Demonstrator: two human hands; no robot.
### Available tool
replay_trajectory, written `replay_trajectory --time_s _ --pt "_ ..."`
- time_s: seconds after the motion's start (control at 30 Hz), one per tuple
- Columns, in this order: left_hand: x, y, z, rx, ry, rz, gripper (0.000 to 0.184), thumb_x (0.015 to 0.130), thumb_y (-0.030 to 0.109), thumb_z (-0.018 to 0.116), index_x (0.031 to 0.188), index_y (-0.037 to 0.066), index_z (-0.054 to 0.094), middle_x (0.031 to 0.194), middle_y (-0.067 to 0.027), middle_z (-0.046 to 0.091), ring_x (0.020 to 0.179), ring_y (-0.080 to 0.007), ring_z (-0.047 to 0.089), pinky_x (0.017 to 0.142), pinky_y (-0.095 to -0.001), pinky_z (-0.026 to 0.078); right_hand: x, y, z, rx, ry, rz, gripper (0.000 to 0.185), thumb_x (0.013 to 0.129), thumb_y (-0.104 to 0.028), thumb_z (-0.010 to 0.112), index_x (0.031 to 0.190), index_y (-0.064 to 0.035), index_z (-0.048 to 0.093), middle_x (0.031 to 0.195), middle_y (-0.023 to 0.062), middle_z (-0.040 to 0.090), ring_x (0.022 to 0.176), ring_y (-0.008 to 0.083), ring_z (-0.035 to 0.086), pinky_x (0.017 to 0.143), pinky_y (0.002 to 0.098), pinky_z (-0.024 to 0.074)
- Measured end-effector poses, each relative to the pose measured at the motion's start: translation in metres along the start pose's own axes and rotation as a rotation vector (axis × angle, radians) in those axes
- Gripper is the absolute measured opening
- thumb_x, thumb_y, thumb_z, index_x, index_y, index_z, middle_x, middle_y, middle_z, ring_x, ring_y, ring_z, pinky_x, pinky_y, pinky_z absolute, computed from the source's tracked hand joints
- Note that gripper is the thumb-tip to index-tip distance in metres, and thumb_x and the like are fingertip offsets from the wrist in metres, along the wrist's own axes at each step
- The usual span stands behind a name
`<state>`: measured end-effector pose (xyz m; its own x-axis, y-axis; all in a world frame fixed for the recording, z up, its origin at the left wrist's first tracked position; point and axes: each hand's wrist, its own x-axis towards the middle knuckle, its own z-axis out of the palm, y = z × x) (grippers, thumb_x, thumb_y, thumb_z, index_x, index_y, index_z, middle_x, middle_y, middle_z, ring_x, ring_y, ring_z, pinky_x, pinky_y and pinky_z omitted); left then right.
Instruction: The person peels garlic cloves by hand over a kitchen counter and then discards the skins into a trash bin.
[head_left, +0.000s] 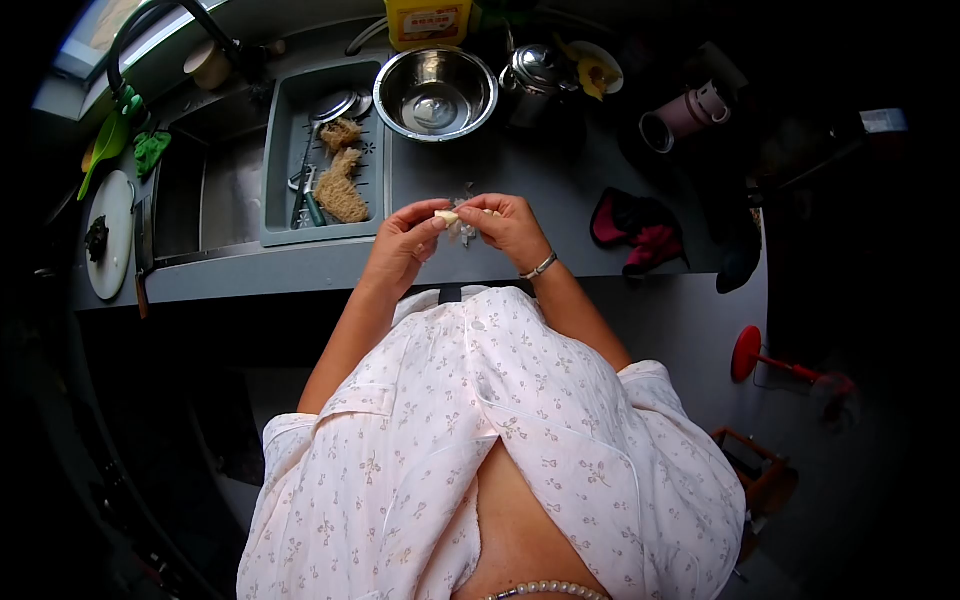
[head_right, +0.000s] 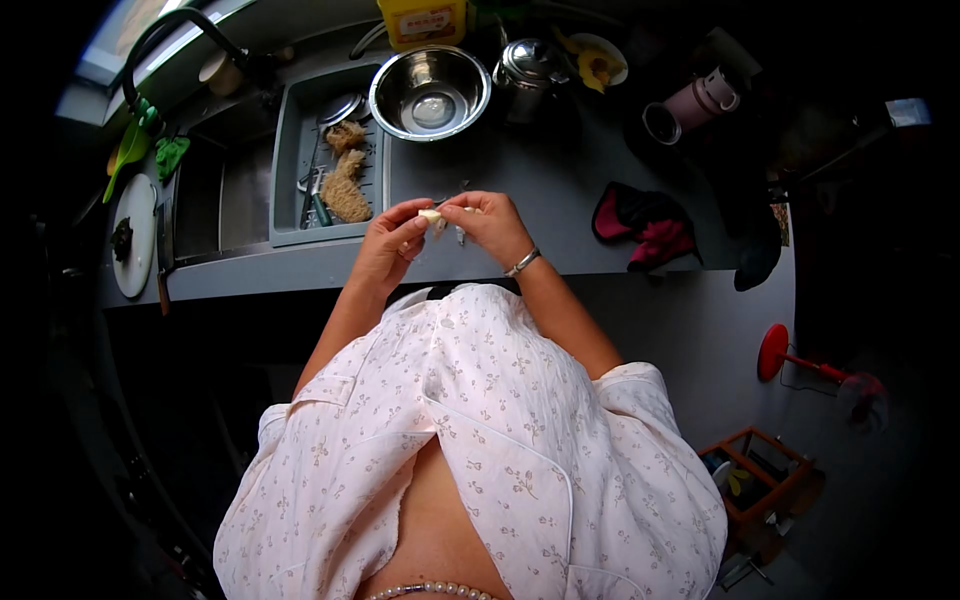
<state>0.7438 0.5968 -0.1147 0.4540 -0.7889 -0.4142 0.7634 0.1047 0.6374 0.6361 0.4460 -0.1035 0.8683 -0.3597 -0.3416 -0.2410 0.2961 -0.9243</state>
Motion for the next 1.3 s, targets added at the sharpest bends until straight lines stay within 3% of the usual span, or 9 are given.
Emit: replay_trajectory --time_s 0.2,0.37,0.5,0.67,0.8,0.97,1.07,1.17,1.3 --pt "0.002 -0.003 0.006 -0.112 0.020 -0.038 0.031 0.082 0.004 0.067 0.113 0.001 0.060 0.080 -0.0015 0.062 0.056 -0.0026 0.047 0.045 -0.0155 0.035 0.001 0.003 0.007 0.005 0.080 -0.093 0.019 0.086 -0.021 0.064 0.089 -0.0026 0.069 0.068 -0.0023 0.060 0.055 0.0038 0.049 0.049 0.0186 0.0379" --pt "0.004 -0.007 0.003 -0.120 0.020 -0.063 0.028 0.084 0.009 0.067 0.111 0.001 0.060 0.078 0.0004 0.060 0.056 -0.0027 0.047 0.044 -0.0142 0.034 -0.001 0.002 0.014 -0.351 0.189 -0.388 0.021 0.087 -0.020 0.063 0.090 0.0002 0.067 0.073 0.0019 0.066 0.061 0.0068 0.057 0.055 0.0223 0.0453" --pt "0.002 -0.002 0.009 -0.038 0.035 -0.074 0.026 0.085 0.011 0.066 0.109 0.002 0.061 0.077 0.0014 0.059 0.055 -0.0027 0.046 0.045 -0.0147 0.034 -0.002 0.001 0.013 -0.289 0.167 -0.305 0.020 0.088 -0.020 0.062 0.090 -0.0009 0.067 0.073 0.0009 0.065 0.058 0.0067 0.055 0.053 0.0215 0.0439" --pt "0.006 -0.003 0.001 -0.094 0.027 -0.090 0.027 0.086 0.013 0.066 0.110 0.002 0.061 0.082 -0.0008 0.062 0.055 -0.0030 0.046 0.045 -0.0155 0.035 0.003 0.002 -0.003 0.197 0.023 0.013 0.020 0.090 -0.021 0.060 0.091 -0.0017 0.067 0.073 -0.0010 0.063 0.056 0.0063 0.053 0.051 0.0201 0.0418" --pt "0.006 0.002 0.001 -0.145 0.049 -0.080 0.027 0.086 0.012 0.065 0.111 0.002 0.061 0.092 -0.0070 0.066 0.055 -0.0035 0.046 0.045 -0.0153 0.035 0.008 0.005 -0.007 0.190 0.084 -0.019 0.023 0.091 -0.022 0.060 0.088 0.0002 0.066 0.071 -0.0023 0.062 0.056 0.0061 0.051 0.051 0.0209 0.0413" --pt "0.008 0.001 0.001 -0.185 0.030 -0.076 0.027 0.086 0.010 0.064 0.112 0.001 0.060 0.095 -0.0087 0.067 0.056 -0.0038 0.047 0.044 -0.0152 0.036 0.012 0.007 -0.003 -0.469 0.348 -0.313 0.018 0.086 -0.019 0.064 0.086 -0.0014 0.068 0.072 0.0027 0.064 0.062 0.0085 0.057 0.057 0.0235 0.0456" --pt "0.010 0.000 0.000 -0.155 0.034 -0.066 0.025 0.086 0.009 0.064 0.110 0.002 0.061 0.095 -0.0087 0.067 0.056 -0.0039 0.048 0.045 -0.0152 0.036 0.009 -0.006 -0.003 -0.699 0.318 -0.191 0.016 0.083 -0.017 0.066 0.090 -0.0032 0.068 0.077 0.0061 0.067 0.068 0.0092 0.061 0.061 0.0243 0.0480" --pt "0.012 -0.002 -0.002 -0.115 0.029 -0.034 0.026 0.085 0.009 0.065 0.110 0.003 0.060 0.095 -0.0090 0.067 0.056 -0.0039 0.048 0.045 -0.0150 0.036 0.016 0.007 0.000 -0.357 0.330 -0.343 0.018 0.084 -0.018 0.066 0.091 -0.0021 0.068 0.077 0.0047 0.067 0.068 0.0095 0.062 0.062 0.0239 0.0483" --pt "0.019 -0.008 -0.003 -0.076 0.016 -0.047 0.029 0.085 0.010 0.066 0.112 0.004 0.056 0.097 -0.0095 0.065 0.057 -0.0047 0.048 0.046 -0.0149 0.037 0.014 0.000 0.013 -0.116 0.166 -0.245 0.020 0.085 -0.019 0.066 0.094 -0.0016 0.067 0.080 0.0038 0.067 0.071 0.0108 0.063 0.066 0.0229 0.0490"
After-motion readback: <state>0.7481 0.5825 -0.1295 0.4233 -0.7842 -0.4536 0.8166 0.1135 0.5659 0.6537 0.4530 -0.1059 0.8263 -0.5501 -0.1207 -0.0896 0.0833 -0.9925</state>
